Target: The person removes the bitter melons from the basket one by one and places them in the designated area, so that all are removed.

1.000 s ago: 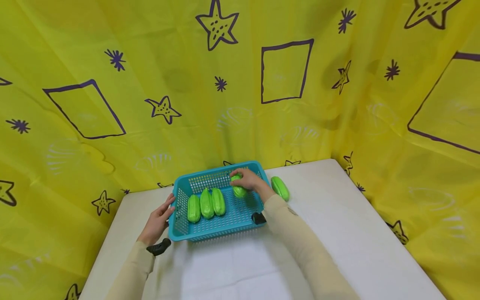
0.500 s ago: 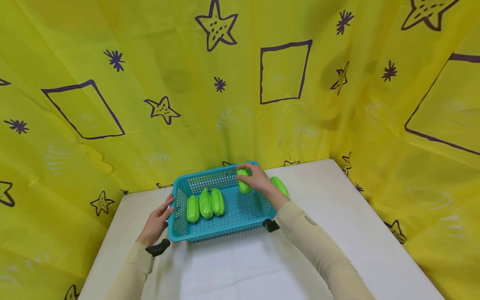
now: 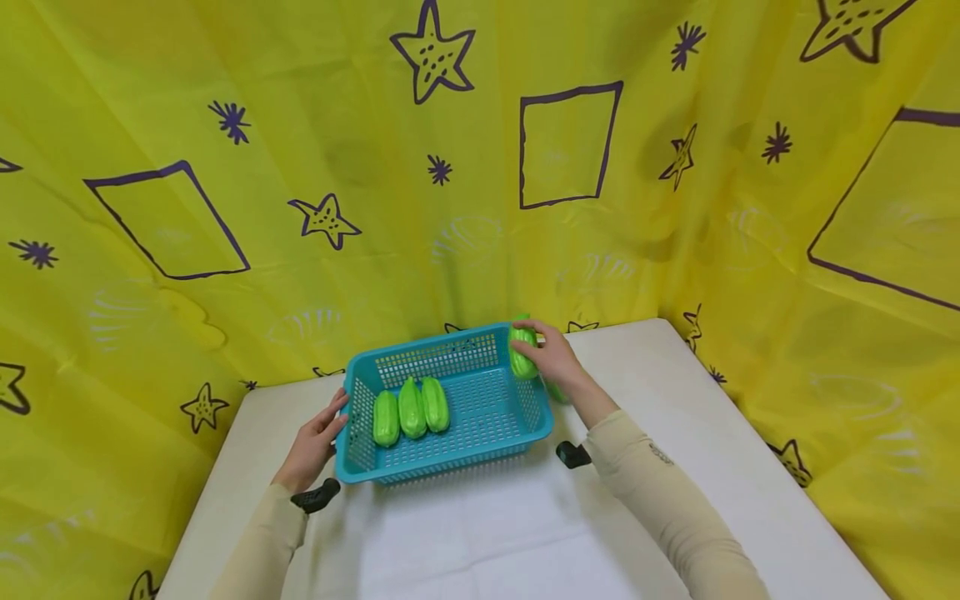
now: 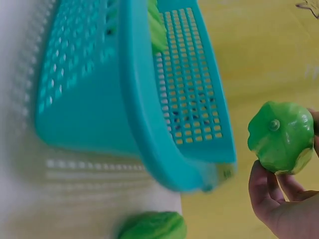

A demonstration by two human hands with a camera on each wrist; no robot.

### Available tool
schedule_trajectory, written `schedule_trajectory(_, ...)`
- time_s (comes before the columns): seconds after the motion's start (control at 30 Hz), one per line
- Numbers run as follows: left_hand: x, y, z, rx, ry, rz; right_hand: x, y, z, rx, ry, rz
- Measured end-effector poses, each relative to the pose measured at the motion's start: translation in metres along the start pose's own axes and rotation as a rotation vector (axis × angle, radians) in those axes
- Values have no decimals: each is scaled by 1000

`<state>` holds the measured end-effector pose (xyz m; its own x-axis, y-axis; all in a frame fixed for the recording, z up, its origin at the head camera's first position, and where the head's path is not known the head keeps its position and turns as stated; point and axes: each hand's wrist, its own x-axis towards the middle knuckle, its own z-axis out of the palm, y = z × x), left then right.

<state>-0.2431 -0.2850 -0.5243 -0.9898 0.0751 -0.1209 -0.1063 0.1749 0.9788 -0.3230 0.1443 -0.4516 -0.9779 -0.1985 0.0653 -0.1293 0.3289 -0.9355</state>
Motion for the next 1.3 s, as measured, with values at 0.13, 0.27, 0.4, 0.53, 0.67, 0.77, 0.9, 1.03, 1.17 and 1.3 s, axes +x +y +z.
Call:
schedule_trajectory(0.13,1,0,0,2,5,-1,-1,4,-14,-6,3,-4)
schedule_trajectory(0.27,1,-1,0,-2,7,-2,-1,11,-25,-38,22,10)
schedule_trajectory(0.4,1,0,0,-5,2,-4,-1,21,-35,-66,41,19)
schedule_trajectory(0.53,1,-1,0,-5,2,2,-1,34,-45,-127,77,16)
schedule_trajectory(0.67,0,0,0,-2,4,-2,-2,48,-53,-185,103,31)
schedule_trajectory(0.77,-2,5,1,-13,2,-16,-3,57,-59,-166,108,51)
schedule_trajectory(0.9,-8,18,3,-22,-8,-33,-4,68,-66,-117,109,66)
schedule_trajectory(1.03,-15,29,5,-11,-19,-34,-3,78,-72,-96,112,77)
schedule_trajectory(1.17,-9,15,3,2,-7,-11,-2,86,-78,-94,91,76)
schedule_trajectory(1.3,-1,2,1,15,9,9,1,89,-83,-126,36,79)
